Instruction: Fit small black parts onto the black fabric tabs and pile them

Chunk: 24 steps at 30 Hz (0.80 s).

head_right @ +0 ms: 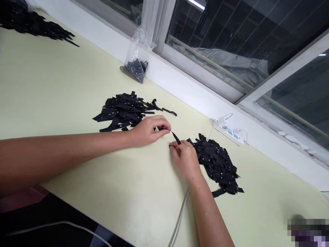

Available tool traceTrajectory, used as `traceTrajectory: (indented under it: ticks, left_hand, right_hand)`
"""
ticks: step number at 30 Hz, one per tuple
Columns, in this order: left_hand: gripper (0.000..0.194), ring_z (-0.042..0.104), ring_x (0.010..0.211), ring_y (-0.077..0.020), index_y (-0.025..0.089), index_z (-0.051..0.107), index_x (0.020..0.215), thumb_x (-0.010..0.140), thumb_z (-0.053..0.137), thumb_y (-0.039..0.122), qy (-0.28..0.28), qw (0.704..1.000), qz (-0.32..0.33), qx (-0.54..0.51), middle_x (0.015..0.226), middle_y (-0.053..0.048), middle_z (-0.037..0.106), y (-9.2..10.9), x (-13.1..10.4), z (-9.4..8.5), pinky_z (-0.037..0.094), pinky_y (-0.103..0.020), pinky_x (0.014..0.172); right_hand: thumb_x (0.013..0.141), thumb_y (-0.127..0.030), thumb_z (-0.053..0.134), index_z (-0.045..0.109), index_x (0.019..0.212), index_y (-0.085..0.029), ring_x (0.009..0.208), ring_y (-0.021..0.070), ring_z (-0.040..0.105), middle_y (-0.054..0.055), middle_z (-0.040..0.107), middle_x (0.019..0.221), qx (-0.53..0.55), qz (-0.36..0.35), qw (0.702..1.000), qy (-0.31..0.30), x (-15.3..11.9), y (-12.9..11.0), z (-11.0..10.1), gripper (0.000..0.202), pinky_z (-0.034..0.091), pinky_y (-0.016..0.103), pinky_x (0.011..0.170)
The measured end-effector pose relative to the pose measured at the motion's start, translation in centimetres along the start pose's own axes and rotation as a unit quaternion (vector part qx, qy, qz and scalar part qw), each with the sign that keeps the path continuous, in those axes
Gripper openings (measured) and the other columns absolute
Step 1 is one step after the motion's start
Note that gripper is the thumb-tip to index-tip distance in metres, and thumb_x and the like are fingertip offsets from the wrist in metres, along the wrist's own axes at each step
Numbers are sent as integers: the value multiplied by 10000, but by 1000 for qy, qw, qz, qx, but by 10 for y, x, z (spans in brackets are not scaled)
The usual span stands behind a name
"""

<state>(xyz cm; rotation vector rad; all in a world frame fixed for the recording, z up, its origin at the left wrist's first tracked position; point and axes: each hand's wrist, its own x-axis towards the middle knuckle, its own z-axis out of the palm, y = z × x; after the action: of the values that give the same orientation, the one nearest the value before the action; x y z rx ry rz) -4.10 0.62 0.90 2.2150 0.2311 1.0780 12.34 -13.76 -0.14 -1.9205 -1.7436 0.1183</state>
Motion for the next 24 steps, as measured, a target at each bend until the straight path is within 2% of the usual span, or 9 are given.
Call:
traceTrajectory:
  ticks: [9, 15, 19, 22, 24]
  left_hand:
    - [99, 597, 822, -150, 178, 674, 899, 909, 585, 219, -30, 999, -18, 1, 921, -48, 674, 0, -1, -1, 468, -274, 696]
    - [83, 587, 813, -145, 181, 672, 899, 898, 591, 200, -33, 999, -17, 1, 907, -38, 667, -1, -1, 0, 464, -276, 693]
    - [77, 583, 802, -141, 181, 665, 894, 900, 590, 197, -28, 999, -15, -1, 905, -38, 666, -2, -1, 0, 467, -280, 706]
    - [67, 580, 795, -139, 180, 655, 886, 899, 590, 195, -19, 1000, -16, 5, 907, -37, 666, -2, -1, 0, 471, -285, 723]
    - [64, 581, 793, -140, 178, 650, 886, 896, 587, 189, -8, 1000, -17, 10, 903, -36, 665, -2, 0, 0, 473, -289, 735]
  right_hand:
    - [886, -259, 576, 710, 896, -199, 762, 196, 621, 41, 663, 870, -34, 12, 999, -4, 0, 2, -4, 147, 478, 342, 724]
    - [892, -230, 545, 695, 951, -204, 771, 187, 620, 49, 668, 946, -17, 2, 999, -30, 1, 3, -7, 163, 482, 335, 739]
    - [879, -232, 533, 637, 867, -198, 808, 221, 609, 57, 640, 844, -36, -1, 999, -33, 3, 1, -7, 110, 466, 346, 730]
    - [901, -282, 531, 603, 862, -205, 773, 214, 603, 57, 652, 828, -5, 21, 999, -25, 2, 0, -6, 113, 459, 341, 704]
    - [923, -355, 548, 584, 889, -209, 748, 196, 610, 59, 680, 870, 65, 56, 996, -12, 0, 0, -7, 154, 466, 328, 687]
